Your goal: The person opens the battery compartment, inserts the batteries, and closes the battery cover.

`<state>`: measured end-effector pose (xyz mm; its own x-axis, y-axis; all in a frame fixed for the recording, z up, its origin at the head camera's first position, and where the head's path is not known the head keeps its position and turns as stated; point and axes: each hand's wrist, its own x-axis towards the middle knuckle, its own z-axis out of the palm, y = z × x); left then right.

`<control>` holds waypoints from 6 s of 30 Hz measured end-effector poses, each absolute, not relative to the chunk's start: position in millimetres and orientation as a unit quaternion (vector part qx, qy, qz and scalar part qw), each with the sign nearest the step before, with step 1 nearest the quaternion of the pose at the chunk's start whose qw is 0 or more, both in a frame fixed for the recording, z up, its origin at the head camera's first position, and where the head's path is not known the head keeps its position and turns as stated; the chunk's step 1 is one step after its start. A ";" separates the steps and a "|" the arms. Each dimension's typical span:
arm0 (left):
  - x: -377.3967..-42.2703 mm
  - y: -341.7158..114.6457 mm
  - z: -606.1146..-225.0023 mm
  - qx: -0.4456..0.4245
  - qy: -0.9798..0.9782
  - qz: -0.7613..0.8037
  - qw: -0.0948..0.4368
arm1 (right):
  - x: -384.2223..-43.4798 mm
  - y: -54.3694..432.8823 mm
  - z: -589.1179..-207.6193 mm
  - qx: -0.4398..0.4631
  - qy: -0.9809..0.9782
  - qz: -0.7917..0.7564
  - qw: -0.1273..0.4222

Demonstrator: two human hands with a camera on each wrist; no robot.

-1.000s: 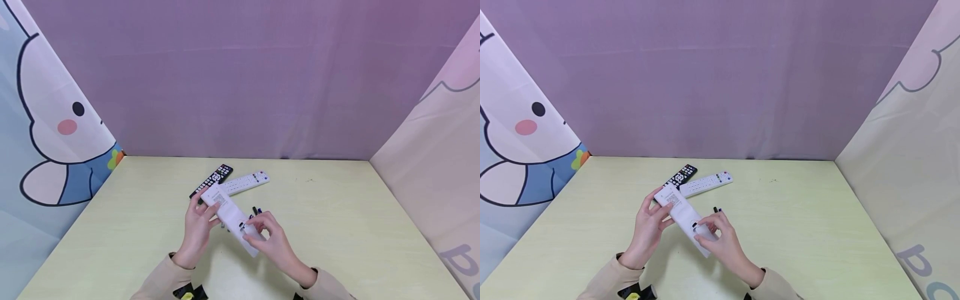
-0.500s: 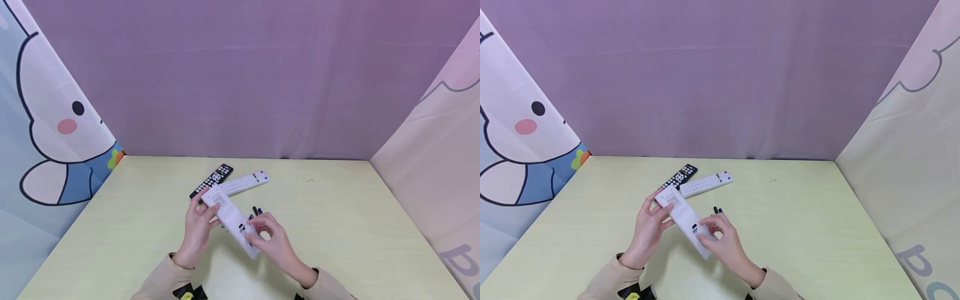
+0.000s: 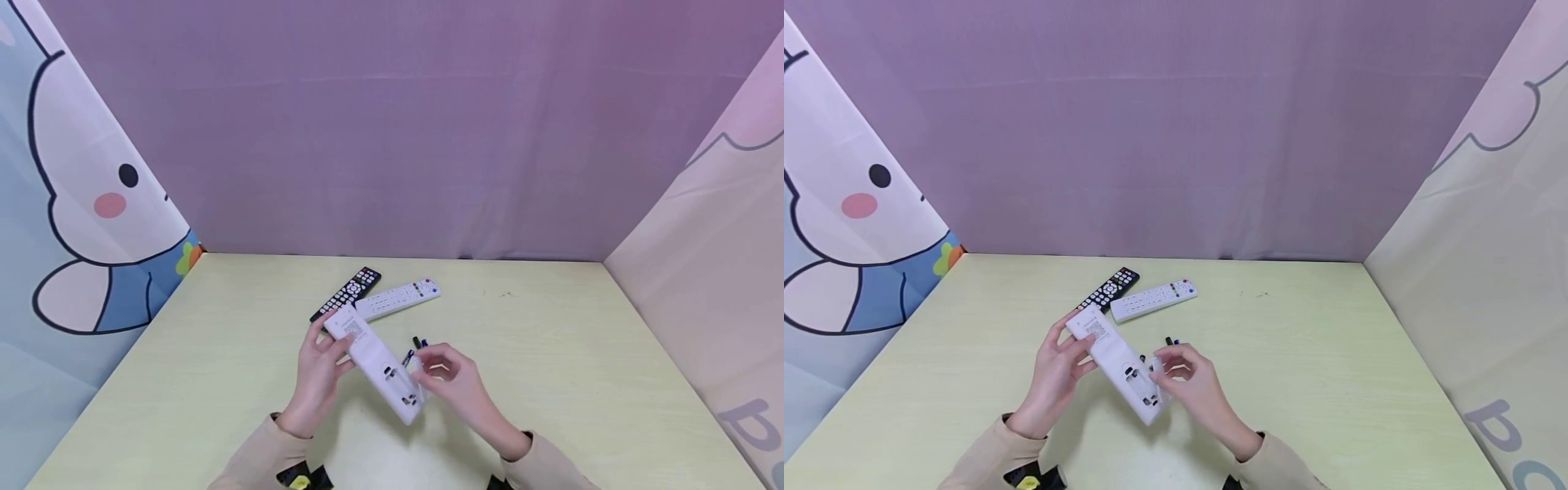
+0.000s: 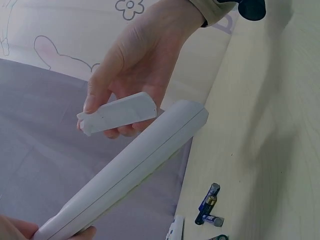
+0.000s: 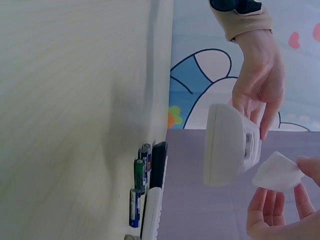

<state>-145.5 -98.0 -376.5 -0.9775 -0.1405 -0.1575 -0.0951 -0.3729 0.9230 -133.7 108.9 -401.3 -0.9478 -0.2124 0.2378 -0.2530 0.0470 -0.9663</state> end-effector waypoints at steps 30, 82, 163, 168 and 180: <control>-139.8 -150.1 -384.0 0.159 -0.572 -0.805 0.018 | -166.4 167.8 -420.4 0.125 -0.835 0.536 -0.022; -136.0 -182.5 -387.5 0.176 -0.601 -0.779 0.012 | -210.2 196.9 -451.9 0.086 -0.897 0.427 -0.080; -139.4 -174.8 -391.6 0.175 -0.590 -0.788 0.000 | -240.3 123.2 -448.9 0.105 -0.892 0.415 -0.145; -139.7 -174.3 -391.3 0.177 -0.590 -0.788 0.000 | -239.5 120.9 -449.7 0.111 -0.900 0.400 -0.131; -139.8 -172.1 -390.2 0.173 -0.586 -0.792 -0.003 | -241.1 122.7 -452.6 0.126 -0.906 0.388 -0.110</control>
<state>-139.8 -172.1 -390.2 -0.9404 -0.1968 -0.2775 -0.2075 -0.3143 0.9263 -241.1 122.7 -452.6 -0.9441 -0.3136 -0.1015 -0.1429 0.6671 -0.7312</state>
